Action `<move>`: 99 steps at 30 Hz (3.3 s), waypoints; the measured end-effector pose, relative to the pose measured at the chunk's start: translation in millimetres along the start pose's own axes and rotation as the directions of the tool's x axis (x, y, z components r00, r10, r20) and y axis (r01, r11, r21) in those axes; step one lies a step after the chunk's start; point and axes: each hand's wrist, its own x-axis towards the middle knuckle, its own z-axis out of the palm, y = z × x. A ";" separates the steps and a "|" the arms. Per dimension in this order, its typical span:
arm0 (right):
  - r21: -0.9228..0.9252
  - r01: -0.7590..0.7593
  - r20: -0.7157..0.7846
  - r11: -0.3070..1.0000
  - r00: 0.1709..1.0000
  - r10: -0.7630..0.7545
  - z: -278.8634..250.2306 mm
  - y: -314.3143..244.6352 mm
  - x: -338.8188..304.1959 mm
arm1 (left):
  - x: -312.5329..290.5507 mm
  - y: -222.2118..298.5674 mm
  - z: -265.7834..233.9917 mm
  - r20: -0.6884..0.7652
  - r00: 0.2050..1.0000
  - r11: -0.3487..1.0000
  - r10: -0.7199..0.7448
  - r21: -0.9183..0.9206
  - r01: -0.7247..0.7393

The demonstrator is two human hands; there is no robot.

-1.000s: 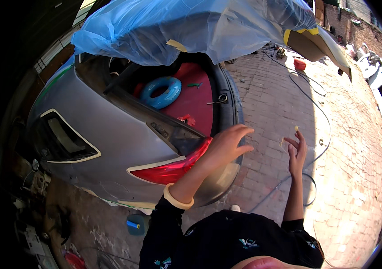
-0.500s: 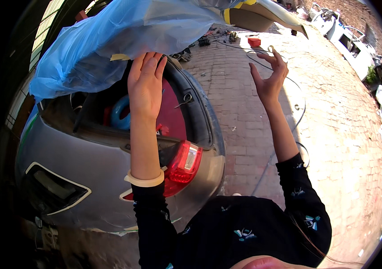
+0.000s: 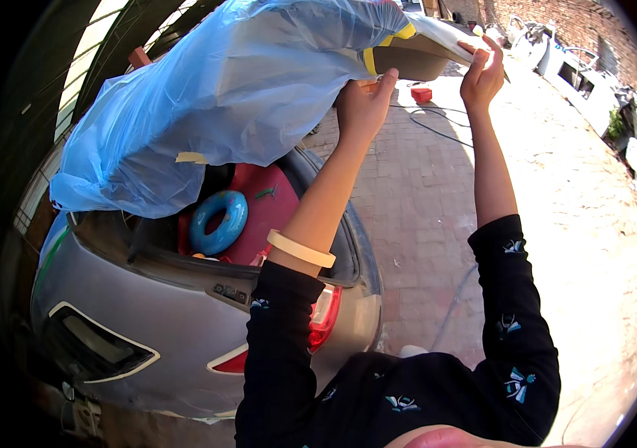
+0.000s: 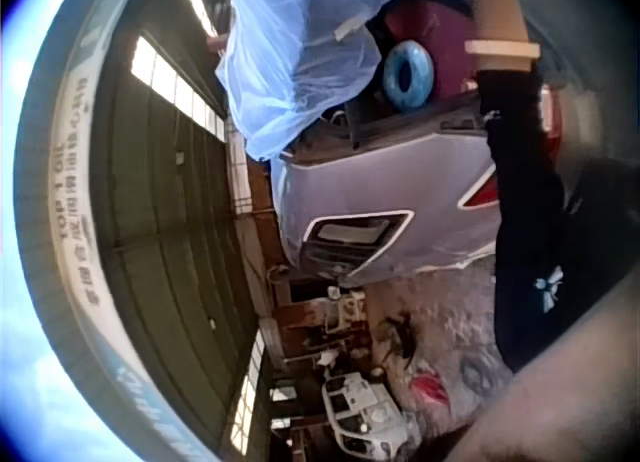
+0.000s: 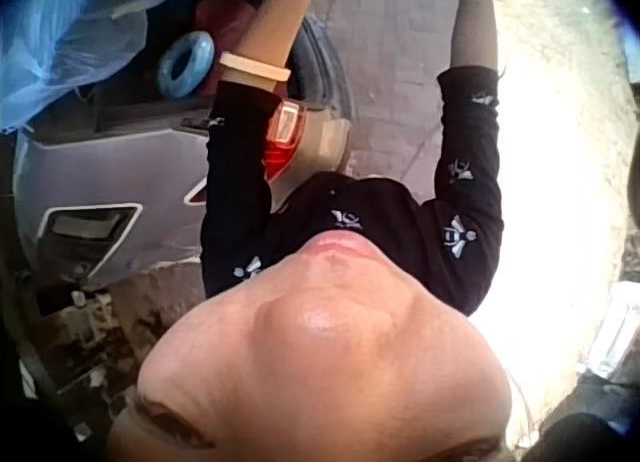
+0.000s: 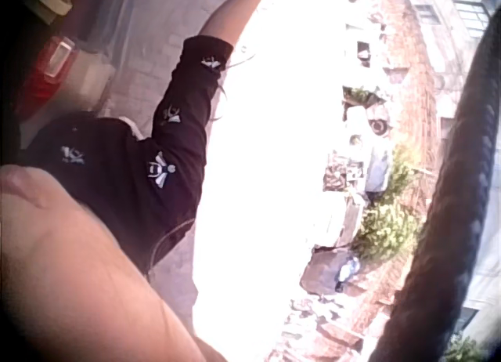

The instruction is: The person applies masking tape to the edges of a car's trunk and rear body panels. They then cover the rear section with a blue plastic sheet, securing it with additional tape around the taillights and trunk lid.

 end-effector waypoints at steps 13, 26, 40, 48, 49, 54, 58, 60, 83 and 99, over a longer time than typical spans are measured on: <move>0.304 0.000 -0.015 0.953 1.000 0.005 2.3 13.7 -0.9 | -74.4 64.5 -7.5 0.013 0.969 0.969 0.247 -0.010 -0.247; 0.358 -0.022 -0.002 0.934 1.000 0.024 0.7 16.2 -3.7 | -94.9 140.8 6.0 -0.141 0.950 0.960 0.277 0.069 -0.270; 0.288 -0.226 0.127 0.931 0.972 0.197 -11.2 -39.5 20.7 | -62.5 156.8 -28.9 0.008 0.891 0.891 0.454 -0.016 -0.454; 0.755 -0.220 0.358 0.618 0.928 -0.107 1.9 -111.6 58.4 | -39.5 189.3 -31.4 0.040 0.973 0.974 0.225 0.027 -0.226; 0.737 -0.251 0.383 0.628 0.920 -0.083 3.7 -113.0 60.8 | -35.1 189.8 -33.8 0.068 0.966 0.968 0.249 0.020 -0.251; 0.778 -0.439 0.493 0.450 0.870 -0.004 -5.4 -122.1 66.2 | -17.5 192.1 -38.8 0.157 0.892 0.905 0.425 -0.098 -0.414; 0.706 -0.452 0.515 0.544 0.856 0.043 -6.7 -118.4 65.4 | -21.0 189.1 -42.8 0.119 0.648 0.620 0.752 0.205 -0.757; 0.676 -0.510 0.550 0.532 0.830 0.098 -10.8 -127.4 69.5 | -15.9 193.9 -43.5 0.281 0.289 0.131 0.915 0.471 -0.872; 0.744 -0.470 0.516 0.475 0.856 0.039 -6.9 -122.5 72.2 | 20.2 200.8 -53.3 0.729 0.020 -0.494 0.684 0.483 -0.723; 0.641 -0.392 0.331 0.660 0.917 0.223 4.0 -135.6 73.1 | 36.9 228.4 -46.3 0.664 0.347 -0.329 0.662 0.674 -0.661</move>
